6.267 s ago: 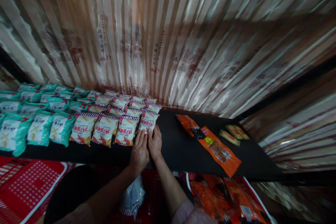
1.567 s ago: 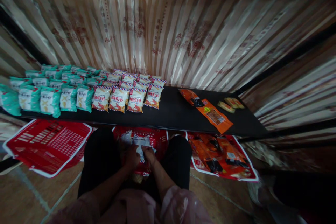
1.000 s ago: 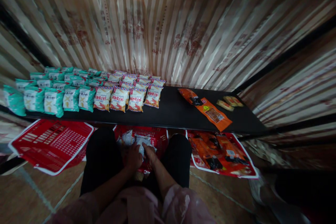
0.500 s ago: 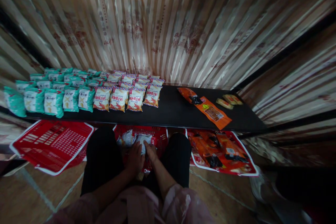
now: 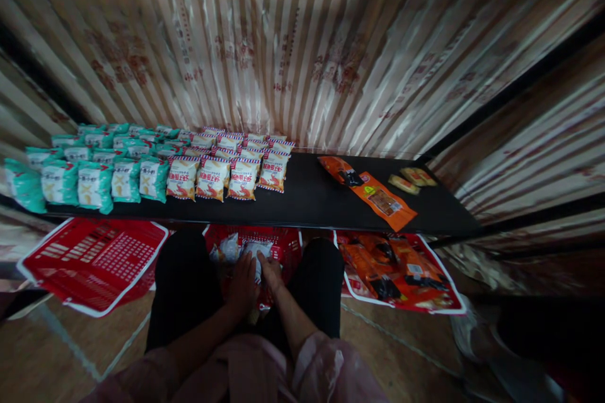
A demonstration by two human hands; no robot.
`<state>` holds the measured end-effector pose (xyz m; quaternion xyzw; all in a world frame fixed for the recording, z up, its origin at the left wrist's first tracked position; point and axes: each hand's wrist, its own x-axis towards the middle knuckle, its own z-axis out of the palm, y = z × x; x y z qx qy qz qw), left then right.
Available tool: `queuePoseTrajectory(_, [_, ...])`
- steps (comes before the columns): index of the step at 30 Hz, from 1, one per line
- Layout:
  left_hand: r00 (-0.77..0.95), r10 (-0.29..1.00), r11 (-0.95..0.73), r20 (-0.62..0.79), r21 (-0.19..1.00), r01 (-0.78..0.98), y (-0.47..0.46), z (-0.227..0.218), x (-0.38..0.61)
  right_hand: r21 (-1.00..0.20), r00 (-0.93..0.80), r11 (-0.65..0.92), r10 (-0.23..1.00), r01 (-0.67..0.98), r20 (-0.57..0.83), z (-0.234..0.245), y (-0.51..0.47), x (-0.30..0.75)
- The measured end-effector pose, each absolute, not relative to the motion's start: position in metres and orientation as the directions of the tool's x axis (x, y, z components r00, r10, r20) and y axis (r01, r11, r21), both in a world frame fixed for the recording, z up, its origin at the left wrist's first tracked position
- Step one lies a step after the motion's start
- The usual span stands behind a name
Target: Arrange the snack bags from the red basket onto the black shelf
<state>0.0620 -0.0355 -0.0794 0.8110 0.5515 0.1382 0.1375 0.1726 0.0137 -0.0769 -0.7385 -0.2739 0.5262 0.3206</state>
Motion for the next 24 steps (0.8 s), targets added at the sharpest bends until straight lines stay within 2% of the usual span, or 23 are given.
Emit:
queuePoseTrajectory(8, [0.37, 0.919, -0.395, 0.137, 0.312, 0.864, -0.034, -0.084, 0.062, -0.783, 0.305, -0.619, 0.758, 0.059, -0.576, -0.081, 0.013, 0.171])
queuePoseTrajectory(13, [0.385, 0.879, -0.444, 0.28, 0.188, 0.876, -0.033, -0.085, 0.062, -0.802, 0.289, -0.595, 0.778, 0.054, -0.558, -0.082, 0.014, 0.17])
queuePoseTrajectory(18, [0.362, 0.854, -0.422, 0.375, 0.089, 0.902, -0.029, -0.087, 0.062, -0.8, 0.255, -0.598, 0.78, 0.041, -0.571, -0.08, 0.013, 0.167])
queuePoseTrajectory(24, [0.359, 0.86, -0.419, 0.363, 0.098, 0.903, -0.027, -0.09, 0.059, -0.808, 0.211, -0.589, 0.791, 0.008, -0.574, -0.078, 0.013, 0.166])
